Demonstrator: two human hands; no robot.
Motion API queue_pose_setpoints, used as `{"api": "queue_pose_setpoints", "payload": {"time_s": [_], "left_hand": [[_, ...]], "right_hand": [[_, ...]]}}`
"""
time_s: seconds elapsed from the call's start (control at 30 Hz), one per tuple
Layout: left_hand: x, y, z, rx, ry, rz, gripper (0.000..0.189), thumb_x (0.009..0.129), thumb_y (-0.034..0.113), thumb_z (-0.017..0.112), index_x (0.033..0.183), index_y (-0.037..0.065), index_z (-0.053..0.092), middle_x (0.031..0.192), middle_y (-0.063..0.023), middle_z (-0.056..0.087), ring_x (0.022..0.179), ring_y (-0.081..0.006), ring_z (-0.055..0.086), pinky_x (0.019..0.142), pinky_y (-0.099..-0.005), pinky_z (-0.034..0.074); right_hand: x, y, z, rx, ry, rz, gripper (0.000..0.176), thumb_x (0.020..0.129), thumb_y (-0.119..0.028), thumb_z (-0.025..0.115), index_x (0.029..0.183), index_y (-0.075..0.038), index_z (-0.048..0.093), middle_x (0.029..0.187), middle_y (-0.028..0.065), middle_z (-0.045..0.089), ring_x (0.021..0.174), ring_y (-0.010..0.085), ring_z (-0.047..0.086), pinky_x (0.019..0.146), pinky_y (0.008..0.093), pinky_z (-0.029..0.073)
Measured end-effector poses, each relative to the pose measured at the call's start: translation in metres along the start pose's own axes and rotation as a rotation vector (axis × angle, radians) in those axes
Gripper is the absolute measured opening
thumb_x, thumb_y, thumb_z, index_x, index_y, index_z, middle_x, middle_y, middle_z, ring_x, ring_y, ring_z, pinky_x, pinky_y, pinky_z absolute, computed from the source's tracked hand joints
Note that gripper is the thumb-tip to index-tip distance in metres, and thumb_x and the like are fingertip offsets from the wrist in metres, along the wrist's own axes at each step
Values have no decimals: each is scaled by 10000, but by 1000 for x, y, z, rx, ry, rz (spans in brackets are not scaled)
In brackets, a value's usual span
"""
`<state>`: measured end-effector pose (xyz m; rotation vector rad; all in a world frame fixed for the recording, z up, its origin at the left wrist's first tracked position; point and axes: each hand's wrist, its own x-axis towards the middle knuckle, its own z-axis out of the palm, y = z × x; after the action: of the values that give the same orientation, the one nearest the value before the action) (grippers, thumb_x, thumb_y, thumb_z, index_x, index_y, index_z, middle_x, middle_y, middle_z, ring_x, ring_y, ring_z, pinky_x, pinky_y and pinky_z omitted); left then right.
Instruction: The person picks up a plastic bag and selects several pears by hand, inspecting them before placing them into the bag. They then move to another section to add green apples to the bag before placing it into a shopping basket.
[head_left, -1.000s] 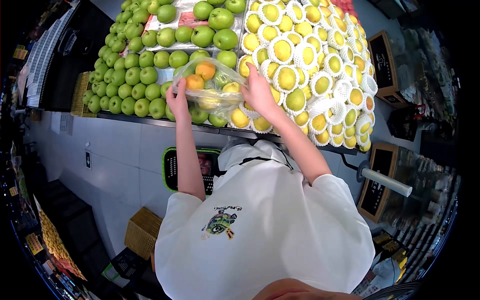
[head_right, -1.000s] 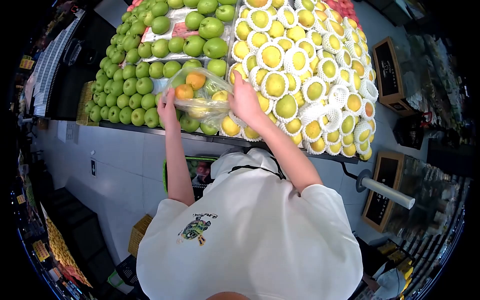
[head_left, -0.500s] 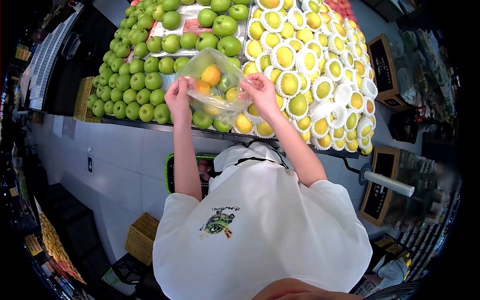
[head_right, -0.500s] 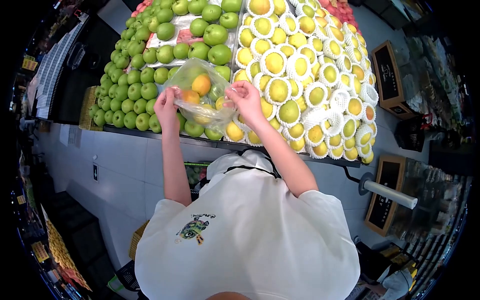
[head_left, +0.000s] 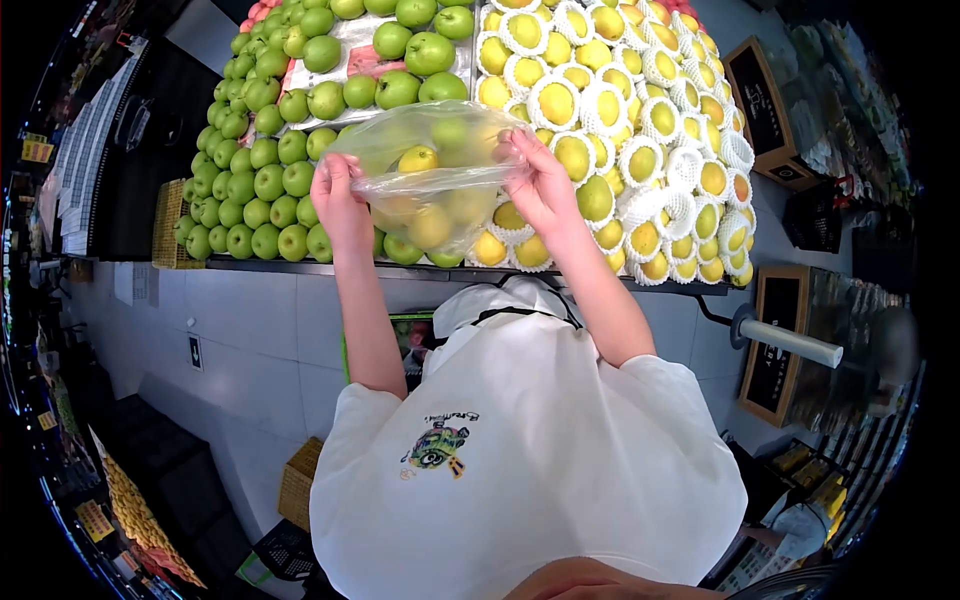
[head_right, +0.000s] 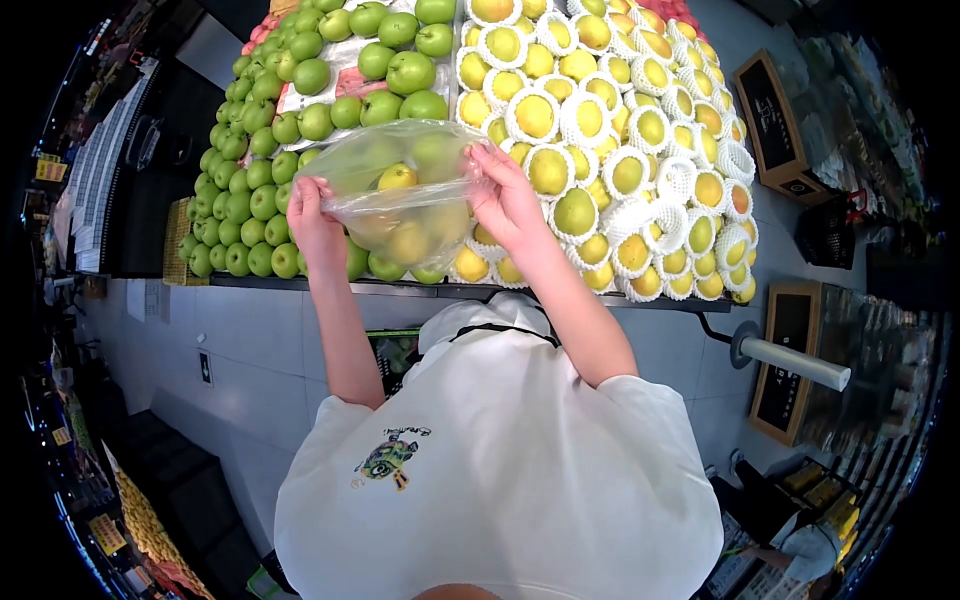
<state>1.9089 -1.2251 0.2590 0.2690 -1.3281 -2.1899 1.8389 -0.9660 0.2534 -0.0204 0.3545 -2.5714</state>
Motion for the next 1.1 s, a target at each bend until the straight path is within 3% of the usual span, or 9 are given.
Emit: {"api": "queue_pose_setpoints", "payload": {"time_s": [0.3, 0.63, 0.7, 0.73, 0.77, 0.83, 0.87, 0.93, 1.1], "left_hand": [[14, 10, -1, -9, 85, 37, 251, 1075, 282, 590, 907, 101, 628, 811, 61, 539, 723, -24, 478, 635, -201, 375], [7, 5, -14, 451, -13, -160, 237, 994, 275, 713, 1034, 53, 640, 880, 22, 597, 743, -30, 490, 640, -195, 394], [-2, -15, -11, 542, 55, 130, 309, 957, 211, 751, 1170, 31, 619, 976, -22, 622, 795, -92, 533, 708, -252, 464], [-14, -4, 2, 1122, 173, 500, 407, 920, 147, 771, 1252, 8, 582, 1053, -72, 629, 869, -189, 588, 792, -343, 509], [-23, 1, 10, 1123, 164, 499, 407, 920, 147, 771, 1252, 8, 582, 1053, -72, 629, 869, -189, 588, 792, -343, 509], [-35, 6, 19, 1200, 2, 1082, 399, 906, 103, 759, 1261, 27, 592, 1006, -82, 659, 928, -248, 646, 842, -356, 521], [-39, 7, 25, 1203, -4, 1077, 399, 906, 103, 759, 1261, 27, 592, 1006, -82, 659, 928, -248, 646, 842, -356, 521], [-45, 8, 34, 1190, -571, 771, 292, 923, 58, 697, 1207, 41, 628, 1016, -117, 690, 895, -310, 667, 803, -409, 537], [-43, -11, 18, 1318, -590, 183, 192, 930, 12, 622, 1116, 12, 670, 954, -171, 706, 794, -370, 670, 728, -450, 534]], "right_hand": [[15, -4, 17, 181, 114, 16, 214, 982, 19, 625, 1193, 11, 597, 1051, 115, 680, 940, 195, 676, 853, 309, 600], [2, 19, 22, -710, 229, -141, 430, 887, 66, 670, 1283, -92, 610, 991, 0, 603, 853, 109, 610, 760, 236, 506], [-1, 28, 2, -946, 240, -241, 488, 854, 104, 651, 1290, -112, 610, 959, -1, 557, 840, 118, 590, 748, 245, 491], [-2, 31, -5, -1195, 218, -381, 530, 823, 122, 624, 1291, -126, 610, 939, 13, 512, 842, 132, 574, 735, 260, 482], [-3, 33, -11, -1445, 192, -521, 574, 792, 140, 598, 1293, -139, 611, 919, 27, 467, 844, 146, 557, 723, 276, 473], [-10, 36, -3, -1567, 164, -594, 600, 789, 130, 572, 1324, -139, 580, 944, 83, 471, 850, 209, 556, 722, 328, 489], [-11, 38, -1, -1637, 138, -581, 607, 803, 120, 570, 1345, -153, 562, 965, 103, 475, 859, 244, 564, 733, 351, 500], [-10, 42, -3, -1729, 79, -574, 641, 816, 83, 592, 1395, -181, 510, 1044, 152, 482, 888, 330, 577, 776, 410, 524], [-22, 34, 36, -1930, 88, -587, 597, 793, 21, 665, 1350, -164, 556, 1081, 132, 497, 937, 338, 586, 839, 430, 522]]}}
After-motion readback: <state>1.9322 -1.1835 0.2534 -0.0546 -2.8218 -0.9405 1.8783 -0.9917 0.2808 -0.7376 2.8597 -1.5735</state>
